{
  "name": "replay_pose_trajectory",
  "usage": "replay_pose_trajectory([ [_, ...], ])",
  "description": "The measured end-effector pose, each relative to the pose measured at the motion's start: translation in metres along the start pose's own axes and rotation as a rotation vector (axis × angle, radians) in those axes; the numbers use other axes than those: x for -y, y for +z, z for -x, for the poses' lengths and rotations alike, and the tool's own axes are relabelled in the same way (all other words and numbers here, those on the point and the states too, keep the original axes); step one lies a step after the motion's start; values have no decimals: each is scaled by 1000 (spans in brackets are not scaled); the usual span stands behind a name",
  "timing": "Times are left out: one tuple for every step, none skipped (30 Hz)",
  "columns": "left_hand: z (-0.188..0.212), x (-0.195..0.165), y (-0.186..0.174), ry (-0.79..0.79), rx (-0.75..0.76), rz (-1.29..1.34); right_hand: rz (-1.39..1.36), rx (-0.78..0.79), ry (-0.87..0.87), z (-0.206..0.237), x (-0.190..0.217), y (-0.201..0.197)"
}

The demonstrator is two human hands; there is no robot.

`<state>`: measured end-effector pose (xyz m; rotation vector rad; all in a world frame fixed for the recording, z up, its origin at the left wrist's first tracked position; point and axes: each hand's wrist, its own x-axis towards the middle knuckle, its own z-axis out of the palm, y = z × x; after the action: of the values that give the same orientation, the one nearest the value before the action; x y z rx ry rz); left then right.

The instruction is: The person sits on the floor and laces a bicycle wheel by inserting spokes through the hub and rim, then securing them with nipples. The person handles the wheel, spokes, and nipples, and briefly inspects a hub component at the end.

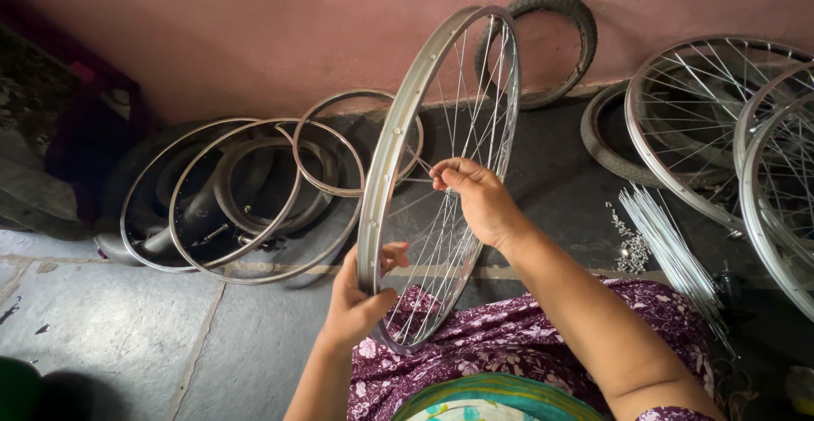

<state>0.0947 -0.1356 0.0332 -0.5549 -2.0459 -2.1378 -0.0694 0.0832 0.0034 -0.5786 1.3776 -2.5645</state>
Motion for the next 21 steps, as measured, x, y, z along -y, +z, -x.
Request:
replay_pose_trajectory([
  [3,9,0,25,-5,13,-14,-14,4,-1,-3,-2],
  [8,19,0,47,-9,25,-80,-27,-23,-3,-4,-5],
  [13,30,-1,108,-1,28,-147,-39,-47,-4,-5,-9],
  [17,41,-3,171,6,30,-213,-49,-72,-6,-5,-13],
  [21,51,-3,234,13,32,-189,-27,-67,-7,-6,-15],
  [25,61,-3,251,-13,-5,-166,-6,-62,-8,-6,-17],
  [29,69,-1,268,-40,-42,-142,15,-58,-8,-7,-18],
  [32,76,2,286,-68,-78,-112,5,-45,-9,-9,-18],
  [36,79,7,248,-85,-82,-82,-5,-32,-9,-12,-16],
  [41,79,13,208,-102,-84,-52,-16,-17,-8,-14,-15],
  [42,76,18,170,-120,-88,-42,-9,-3,-7,-16,-14],
  [39,70,23,188,-162,-148,-31,-2,8,-5,-18,-13],
  [37,60,29,204,-204,-209,-21,4,19,-3,-20,-12],
  [34,47,34,222,-245,-270,6,10,16,-1,-21,-12],
  [23,33,34,264,-228,-254,34,15,15,2,-21,-11],
  [9,18,33,302,-211,-236,63,19,18,4,-20,-11],
  [-3,2,30,272,-188,-310,63,20,25,7,-20,-9],
  [-19,-14,27,242,-165,-385,63,22,33,9,-18,-7],
  [-39,-26,28,148,-150,-275,63,27,37,9,-16,-3],
  [-59,-35,30,60,-132,-165,69,25,50,10,-13,1],
  [-74,-45,32,-27,-111,-54,75,21,62,12,-10,6],
])
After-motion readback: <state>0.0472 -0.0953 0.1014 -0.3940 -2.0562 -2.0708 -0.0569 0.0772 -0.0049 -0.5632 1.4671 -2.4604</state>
